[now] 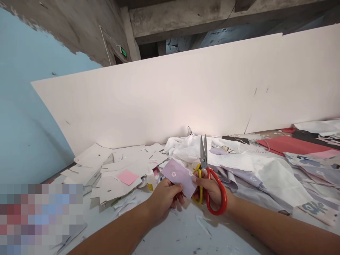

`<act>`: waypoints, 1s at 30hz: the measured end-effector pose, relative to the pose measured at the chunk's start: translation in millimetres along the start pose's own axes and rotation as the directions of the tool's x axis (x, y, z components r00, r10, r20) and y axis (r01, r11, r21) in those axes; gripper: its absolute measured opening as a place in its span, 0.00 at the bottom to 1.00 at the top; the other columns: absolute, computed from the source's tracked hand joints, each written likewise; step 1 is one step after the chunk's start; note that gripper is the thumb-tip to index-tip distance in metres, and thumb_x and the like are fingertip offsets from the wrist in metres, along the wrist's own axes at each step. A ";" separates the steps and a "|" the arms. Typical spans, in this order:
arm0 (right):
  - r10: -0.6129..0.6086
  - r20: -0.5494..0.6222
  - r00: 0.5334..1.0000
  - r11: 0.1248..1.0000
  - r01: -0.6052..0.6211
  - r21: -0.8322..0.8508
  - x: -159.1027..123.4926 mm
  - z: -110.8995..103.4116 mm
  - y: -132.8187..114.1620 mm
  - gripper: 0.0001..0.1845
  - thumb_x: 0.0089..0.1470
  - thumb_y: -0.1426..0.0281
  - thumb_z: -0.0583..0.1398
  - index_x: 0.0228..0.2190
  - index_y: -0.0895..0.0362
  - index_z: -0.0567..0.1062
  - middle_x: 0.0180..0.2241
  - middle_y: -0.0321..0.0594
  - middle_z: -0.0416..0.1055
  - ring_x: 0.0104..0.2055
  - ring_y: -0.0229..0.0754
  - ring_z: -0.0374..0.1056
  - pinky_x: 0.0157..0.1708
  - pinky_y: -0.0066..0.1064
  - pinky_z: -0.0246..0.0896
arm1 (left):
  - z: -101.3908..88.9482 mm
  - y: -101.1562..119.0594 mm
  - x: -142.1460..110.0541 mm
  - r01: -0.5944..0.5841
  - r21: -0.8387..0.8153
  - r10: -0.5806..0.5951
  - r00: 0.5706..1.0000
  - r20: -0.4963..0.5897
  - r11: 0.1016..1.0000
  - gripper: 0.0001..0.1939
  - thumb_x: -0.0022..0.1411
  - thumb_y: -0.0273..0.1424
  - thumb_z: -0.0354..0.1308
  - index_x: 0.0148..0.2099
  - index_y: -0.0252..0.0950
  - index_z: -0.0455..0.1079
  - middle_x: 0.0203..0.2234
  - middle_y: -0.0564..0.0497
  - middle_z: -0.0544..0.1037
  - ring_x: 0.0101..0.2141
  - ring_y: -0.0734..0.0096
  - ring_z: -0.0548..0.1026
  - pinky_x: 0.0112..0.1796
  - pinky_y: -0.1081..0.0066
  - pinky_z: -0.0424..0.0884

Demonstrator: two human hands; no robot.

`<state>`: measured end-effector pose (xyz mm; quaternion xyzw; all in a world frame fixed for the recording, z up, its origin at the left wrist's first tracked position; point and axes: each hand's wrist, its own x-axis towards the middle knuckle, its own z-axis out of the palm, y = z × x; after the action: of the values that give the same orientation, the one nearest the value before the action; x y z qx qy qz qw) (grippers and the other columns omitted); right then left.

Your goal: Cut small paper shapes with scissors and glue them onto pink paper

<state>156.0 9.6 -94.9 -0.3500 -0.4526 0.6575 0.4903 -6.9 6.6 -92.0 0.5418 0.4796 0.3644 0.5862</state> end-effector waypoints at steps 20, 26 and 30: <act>-0.130 0.097 0.987 0.918 0.156 -0.365 -13.0 6.2 -6.4 0.12 0.46 0.71 0.55 0.15 0.56 0.63 0.14 0.33 0.63 0.19 0.35 0.58 0.21 0.29 0.52 | 1.9 5.5 -5.3 -0.141 -0.048 0.135 0.984 -0.116 0.989 0.07 0.49 0.31 0.54 0.32 0.34 0.63 0.18 0.55 0.70 0.15 0.79 0.65 0.17 0.77 0.60; -0.169 0.108 0.980 0.881 0.199 -0.428 -10.5 2.4 6.9 0.08 0.50 0.72 0.54 0.20 0.56 0.64 0.16 0.32 0.62 0.19 0.35 0.56 0.21 0.28 0.51 | 6.3 4.2 -11.0 -0.210 0.040 0.209 0.977 0.027 0.977 0.10 0.54 0.36 0.54 0.32 0.33 0.63 0.21 0.52 0.72 0.18 0.77 0.68 0.18 0.76 0.61; -0.221 0.101 0.970 0.919 0.242 -0.312 -8.9 1.0 12.6 0.08 0.51 0.65 0.56 0.24 0.55 0.63 0.15 0.29 0.59 0.20 0.36 0.56 0.23 0.29 0.52 | 8.6 9.4 -13.9 -0.193 0.016 0.193 0.970 -0.150 0.981 0.09 0.53 0.35 0.54 0.31 0.34 0.62 0.20 0.53 0.71 0.18 0.76 0.67 0.18 0.75 0.61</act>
<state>153.4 -0.6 -106.2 -0.3481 -0.6075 0.5230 0.4860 -1.7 -7.6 -80.8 0.5571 0.4680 0.4592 0.5098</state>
